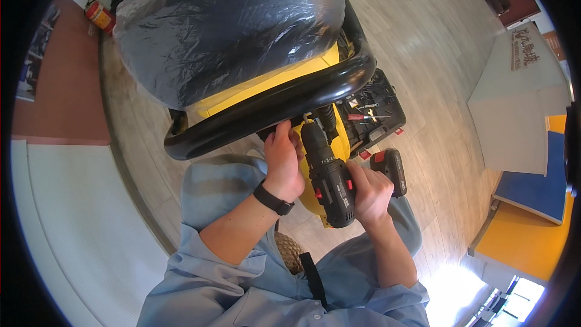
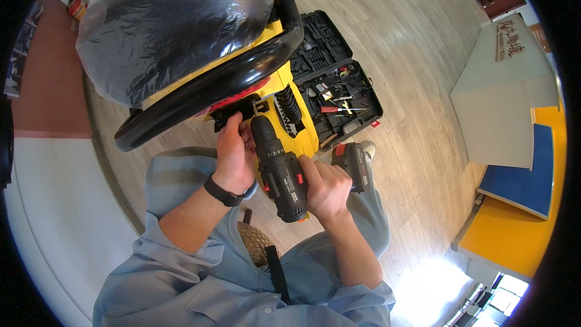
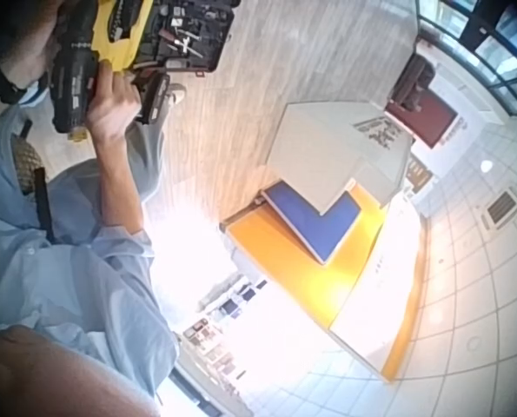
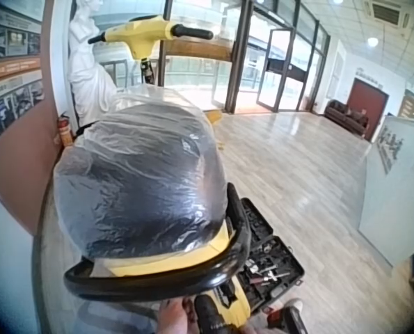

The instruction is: Using a power drill to remove or secure plastic fairing parts on a yellow motorcycle.

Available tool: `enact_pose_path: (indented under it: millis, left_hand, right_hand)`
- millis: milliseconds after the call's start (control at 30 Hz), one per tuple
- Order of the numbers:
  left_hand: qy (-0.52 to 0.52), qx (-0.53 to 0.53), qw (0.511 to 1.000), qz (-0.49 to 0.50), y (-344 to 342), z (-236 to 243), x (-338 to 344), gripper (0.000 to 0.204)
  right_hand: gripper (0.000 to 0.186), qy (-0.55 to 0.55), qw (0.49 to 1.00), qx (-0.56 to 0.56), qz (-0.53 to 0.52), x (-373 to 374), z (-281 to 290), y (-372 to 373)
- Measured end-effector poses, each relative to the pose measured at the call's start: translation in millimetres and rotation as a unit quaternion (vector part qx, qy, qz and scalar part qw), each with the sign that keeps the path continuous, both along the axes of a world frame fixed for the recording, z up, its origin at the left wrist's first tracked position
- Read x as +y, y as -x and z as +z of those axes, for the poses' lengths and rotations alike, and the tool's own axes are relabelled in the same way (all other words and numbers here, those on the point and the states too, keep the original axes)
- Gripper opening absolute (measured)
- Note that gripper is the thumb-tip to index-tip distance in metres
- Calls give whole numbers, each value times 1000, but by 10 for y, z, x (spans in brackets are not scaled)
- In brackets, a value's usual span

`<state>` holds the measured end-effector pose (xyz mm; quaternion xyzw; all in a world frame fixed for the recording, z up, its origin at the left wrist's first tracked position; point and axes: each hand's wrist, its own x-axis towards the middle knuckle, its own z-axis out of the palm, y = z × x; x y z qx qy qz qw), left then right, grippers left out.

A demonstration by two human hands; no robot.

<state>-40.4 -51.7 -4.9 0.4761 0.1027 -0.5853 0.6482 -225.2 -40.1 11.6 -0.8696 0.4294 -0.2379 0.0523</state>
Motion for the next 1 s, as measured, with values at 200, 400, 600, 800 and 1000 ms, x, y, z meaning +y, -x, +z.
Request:
enact_pose_path:
  millis: [200,400,600,800,1000]
  left_hand:
    - [7,4,1000,3,7,6,5,34]
    - [15,-2,1000,11,12,-54,2,34]
    - [15,9,1000,8,22,18,5,34]
    - [17,9,1000,11,0,2,21,35]
    - [22,7,1000,6,7,-16,22,35]
  right_hand:
    - [26,-4,1000,2,3,-4,-2,12]
    - [27,0,1000,-4,9,-7,-20,9]
    - [26,-4,1000,-6,10,-8,-22,35]
    - [25,-51,999,16,0,29,33,13]
    - [27,-9,1000,-9,13,6,-32,26]
